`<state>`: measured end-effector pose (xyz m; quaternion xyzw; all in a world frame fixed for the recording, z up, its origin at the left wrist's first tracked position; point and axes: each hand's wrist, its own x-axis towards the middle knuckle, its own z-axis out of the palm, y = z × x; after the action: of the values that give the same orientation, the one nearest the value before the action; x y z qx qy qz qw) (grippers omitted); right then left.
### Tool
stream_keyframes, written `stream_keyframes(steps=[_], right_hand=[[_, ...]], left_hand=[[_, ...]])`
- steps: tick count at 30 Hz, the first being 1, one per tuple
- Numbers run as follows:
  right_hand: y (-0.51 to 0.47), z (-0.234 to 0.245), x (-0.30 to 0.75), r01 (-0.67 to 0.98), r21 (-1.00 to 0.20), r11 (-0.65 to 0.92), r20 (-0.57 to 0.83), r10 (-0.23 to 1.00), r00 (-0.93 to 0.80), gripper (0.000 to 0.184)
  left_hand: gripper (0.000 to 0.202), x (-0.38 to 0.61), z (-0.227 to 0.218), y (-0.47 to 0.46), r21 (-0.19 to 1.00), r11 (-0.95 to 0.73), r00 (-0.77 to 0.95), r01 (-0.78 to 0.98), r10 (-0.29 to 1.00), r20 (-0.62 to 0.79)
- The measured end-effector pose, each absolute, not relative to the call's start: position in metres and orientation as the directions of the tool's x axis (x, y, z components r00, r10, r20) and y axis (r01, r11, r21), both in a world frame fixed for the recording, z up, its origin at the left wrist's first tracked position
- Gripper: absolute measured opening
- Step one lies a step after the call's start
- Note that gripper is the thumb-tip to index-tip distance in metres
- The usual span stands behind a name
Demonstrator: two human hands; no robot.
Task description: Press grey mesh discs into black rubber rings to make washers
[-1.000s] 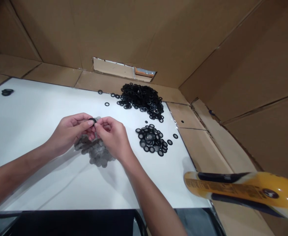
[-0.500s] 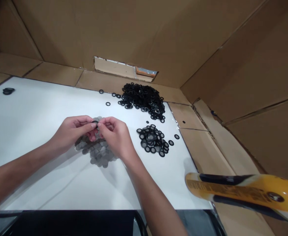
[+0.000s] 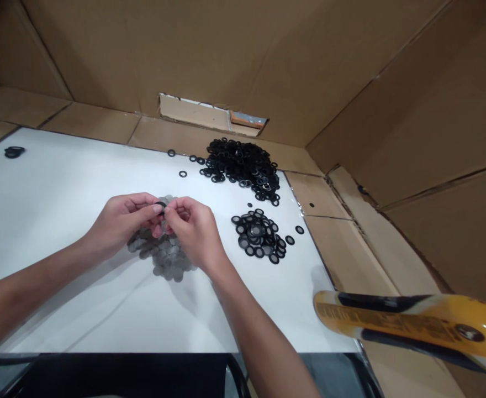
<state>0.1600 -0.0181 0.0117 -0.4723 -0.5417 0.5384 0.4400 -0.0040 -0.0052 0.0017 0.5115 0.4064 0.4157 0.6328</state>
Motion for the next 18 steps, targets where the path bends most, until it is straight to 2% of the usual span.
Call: stream_keyframes(steps=[8, 13, 18], right_hand=[[-0.0165, 0.0099, 0.1616, 0.029, -0.999, -0.020, -0.025, 0.987, -0.159, 0.017], [-0.0153, 0.0102, 0.1623, 0.083, -0.996, -0.025, -0.037, 0.988, -0.153, 0.015], [-0.0155, 0.0127, 0.1631, 0.075, -0.996, -0.048, -0.059, 0.988, -0.145, 0.015]], left_hand=[[0.017, -0.0040, 0.0019, -0.0069, 0.992, 0.099, 0.271, -0.079, 0.960, -0.074], [0.017, -0.0041, 0.0036, -0.0057, 0.991, 0.117, 0.240, -0.058, 0.966, -0.100], [0.019, -0.0045, 0.0025, -0.0043, 0.990, 0.139, 0.286, -0.040, 0.951, -0.122]])
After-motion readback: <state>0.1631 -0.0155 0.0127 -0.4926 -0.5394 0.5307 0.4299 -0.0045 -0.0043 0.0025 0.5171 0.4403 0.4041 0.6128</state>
